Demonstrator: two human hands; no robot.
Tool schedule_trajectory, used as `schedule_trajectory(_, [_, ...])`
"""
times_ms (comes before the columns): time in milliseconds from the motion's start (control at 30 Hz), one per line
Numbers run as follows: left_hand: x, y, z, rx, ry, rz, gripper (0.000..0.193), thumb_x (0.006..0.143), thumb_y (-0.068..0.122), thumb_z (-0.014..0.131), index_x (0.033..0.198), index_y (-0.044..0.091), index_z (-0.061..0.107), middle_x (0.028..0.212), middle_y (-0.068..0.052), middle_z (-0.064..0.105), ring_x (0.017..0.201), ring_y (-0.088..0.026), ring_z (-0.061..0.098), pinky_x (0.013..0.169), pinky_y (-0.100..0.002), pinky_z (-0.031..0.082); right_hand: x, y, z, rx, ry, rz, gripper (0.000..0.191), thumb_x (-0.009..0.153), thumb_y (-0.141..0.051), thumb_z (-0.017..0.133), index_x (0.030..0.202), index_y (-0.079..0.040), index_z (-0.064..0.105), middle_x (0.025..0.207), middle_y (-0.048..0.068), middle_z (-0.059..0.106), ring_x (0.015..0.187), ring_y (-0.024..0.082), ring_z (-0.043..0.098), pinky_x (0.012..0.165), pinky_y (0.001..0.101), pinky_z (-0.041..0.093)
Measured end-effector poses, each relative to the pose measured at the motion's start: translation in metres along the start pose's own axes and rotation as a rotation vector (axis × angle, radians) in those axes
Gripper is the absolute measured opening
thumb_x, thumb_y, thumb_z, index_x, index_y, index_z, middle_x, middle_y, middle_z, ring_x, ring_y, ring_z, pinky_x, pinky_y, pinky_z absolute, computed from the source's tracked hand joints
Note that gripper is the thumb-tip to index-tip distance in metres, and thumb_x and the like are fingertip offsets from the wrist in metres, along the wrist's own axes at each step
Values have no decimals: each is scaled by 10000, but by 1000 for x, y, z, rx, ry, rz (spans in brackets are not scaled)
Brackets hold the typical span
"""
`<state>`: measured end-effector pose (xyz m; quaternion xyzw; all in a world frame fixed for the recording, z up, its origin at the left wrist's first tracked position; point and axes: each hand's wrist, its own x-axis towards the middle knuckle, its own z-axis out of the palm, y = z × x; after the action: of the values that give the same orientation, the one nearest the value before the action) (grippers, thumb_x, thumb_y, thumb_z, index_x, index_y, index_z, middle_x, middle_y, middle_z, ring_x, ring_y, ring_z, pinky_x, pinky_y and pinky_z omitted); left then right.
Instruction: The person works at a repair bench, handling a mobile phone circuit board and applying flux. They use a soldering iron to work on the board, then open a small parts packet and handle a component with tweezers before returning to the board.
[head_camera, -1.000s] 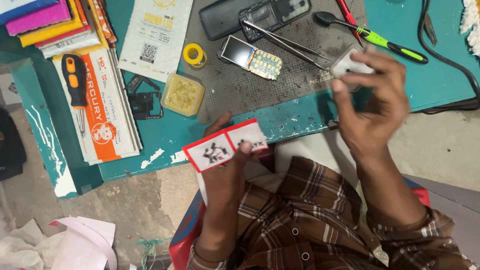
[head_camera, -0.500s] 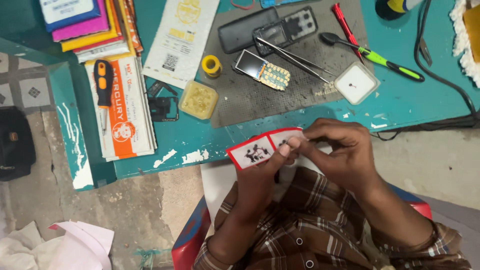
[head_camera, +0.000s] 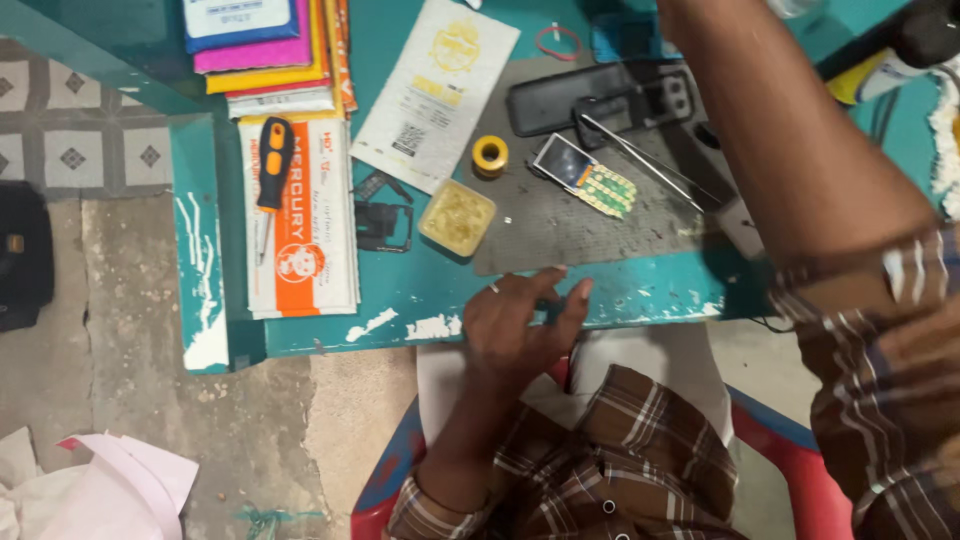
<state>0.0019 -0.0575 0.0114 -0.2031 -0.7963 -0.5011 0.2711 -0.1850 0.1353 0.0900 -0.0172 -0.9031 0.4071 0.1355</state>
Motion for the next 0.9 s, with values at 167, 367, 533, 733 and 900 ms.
schedule_trajectory(167, [0,-5,-1,50,3,4,227,924,163,845,1028,47,680,796,-23,679,641,-154,668,587,-292,527,2,8,23,-261,-130,33,91,1041,-35,711,1067,22,644,867,87,674,749,155,689,686,269,596])
schedule_trajectory(367, [3,-8,-6,268,4,254,195,913,153,837,1006,101,674,893,-48,710,716,-169,664,628,-329,514,0,6,36,-311,-171,2,103,1061,-54,689,1093,22,627,906,105,671,770,165,679,718,280,592])
schedule_trajectory(533, [-3,-7,-1,139,68,61,230,910,179,861,1003,58,688,783,-22,633,672,-191,635,619,-333,524,-38,32,0,-167,-105,-70,114,1078,-69,671,1115,22,612,940,121,669,787,174,672,744,289,589])
schedule_trajectory(733, [-15,-7,4,164,-64,-92,209,892,191,848,1005,96,702,717,14,635,624,-158,620,590,-314,487,-124,40,-101,57,-15,-110,130,1098,-88,649,1141,21,594,979,139,666,808,185,662,775,300,586])
schedule_trajectory(900, [-9,-1,9,144,-34,-103,208,861,131,871,968,64,706,709,-8,664,518,-124,525,509,-283,424,-270,66,-145,345,85,-65,114,1087,-65,657,1127,33,612,970,158,675,801,198,684,757,301,605])
